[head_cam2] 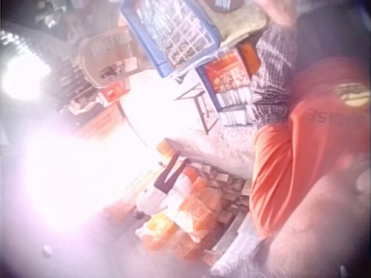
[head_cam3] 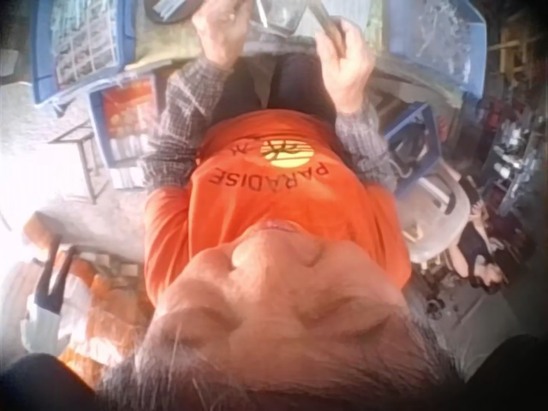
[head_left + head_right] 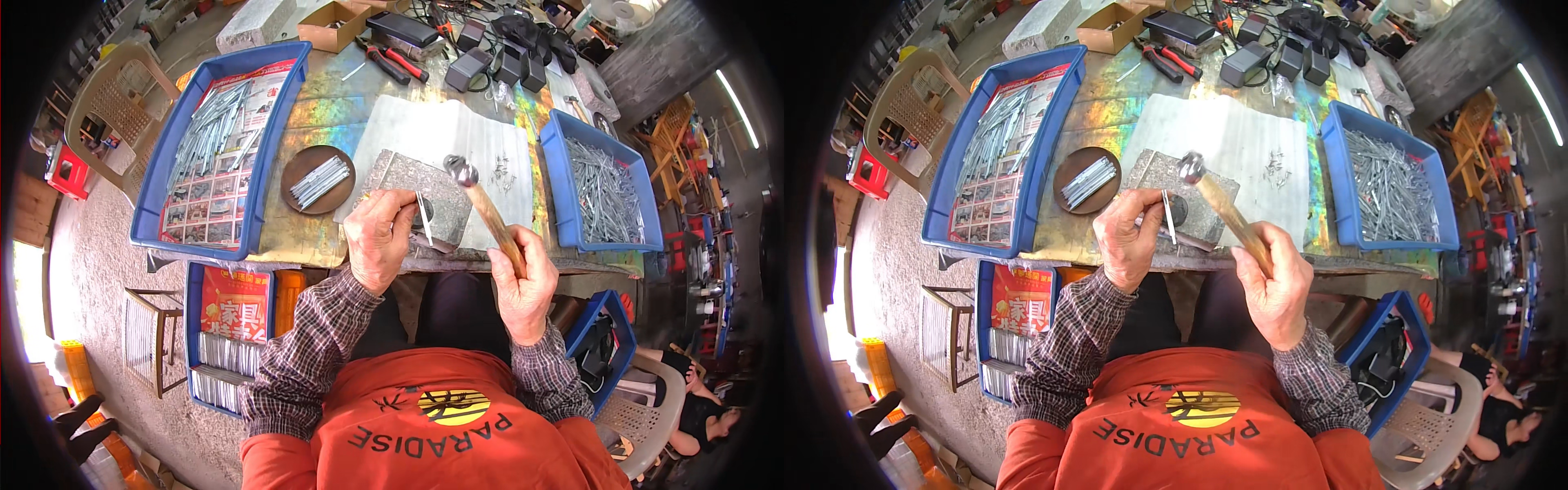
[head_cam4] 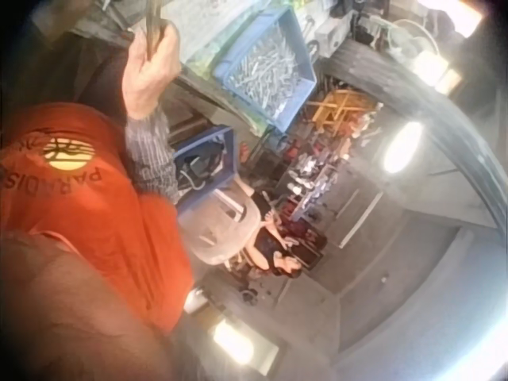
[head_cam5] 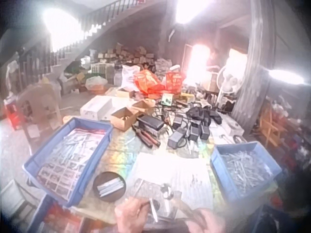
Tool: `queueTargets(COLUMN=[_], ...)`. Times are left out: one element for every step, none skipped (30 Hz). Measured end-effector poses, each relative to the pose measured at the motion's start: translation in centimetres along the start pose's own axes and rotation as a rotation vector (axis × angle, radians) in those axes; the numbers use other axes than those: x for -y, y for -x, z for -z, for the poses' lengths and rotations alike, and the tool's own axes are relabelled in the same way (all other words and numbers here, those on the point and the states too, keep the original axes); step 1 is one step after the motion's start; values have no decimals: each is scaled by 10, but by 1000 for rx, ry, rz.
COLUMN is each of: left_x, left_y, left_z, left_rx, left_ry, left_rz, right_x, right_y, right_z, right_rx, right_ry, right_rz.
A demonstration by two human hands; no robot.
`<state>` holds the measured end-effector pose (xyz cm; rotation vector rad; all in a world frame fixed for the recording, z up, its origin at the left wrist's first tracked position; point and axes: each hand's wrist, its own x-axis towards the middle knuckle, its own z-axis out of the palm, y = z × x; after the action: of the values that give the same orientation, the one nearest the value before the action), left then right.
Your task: The person assembles metal components by inserting pins into metal strips, hammering them securely on a metal block with a hammer, and placing the finished strips into a round dish.
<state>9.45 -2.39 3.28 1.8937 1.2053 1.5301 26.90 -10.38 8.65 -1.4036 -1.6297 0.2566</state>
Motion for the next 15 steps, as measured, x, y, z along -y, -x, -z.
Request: queueTargets(left_x=[0, -1, -1, 0, 2, 3, 2, 1, -1, -1, -2, -2, -2, -1, 0], left_y=[0, 0, -1, 0, 1, 1, 1, 0, 0, 0, -1, -1, 0, 1, 2], left_z=[0, 0, 0, 0, -1, -2, -2, -2, -2, -1, 0, 0, 0, 0, 1], left_rx=[-2, -3, -4, -7, -13, -19, -20, -30, -41, -41, -28, -16, -18, -26, -34], left_ry=[2, 5, 8, 9, 29, 50, 52, 45, 38, 40, 40, 40, 39, 46, 52], left_rz=[0, 4, 8, 9, 11, 14, 13, 3, -6, -7, 12, 32, 35, 20, 4], right_x=[0, -1, -2, 2, 8, 14, 18, 17, 15, 13, 13, 16, 22, 27, 31], right_y=[-1, -2, -3, -3, -3, -3, -5, -6, -7, -9, -12, -12, -11, -10, -8], right_z=[2, 5, 7, 9, 11, 12, 14, 14, 14, 14, 15, 16, 19, 22, 23], right_rx=[0, 54, 107, 109, 97, 84, 52, 52, 88, 123, 167, 167, 125, 83, 25], right_ry=[2, 31, 60, 61, 44, 28, 31, 33, 72, 110, 125, 126, 89, 51, 49], right_rz=[2, 67, 132, 134, 134, 135, 177, 178, 195, 212, 196, 197, 208, 220, 255])
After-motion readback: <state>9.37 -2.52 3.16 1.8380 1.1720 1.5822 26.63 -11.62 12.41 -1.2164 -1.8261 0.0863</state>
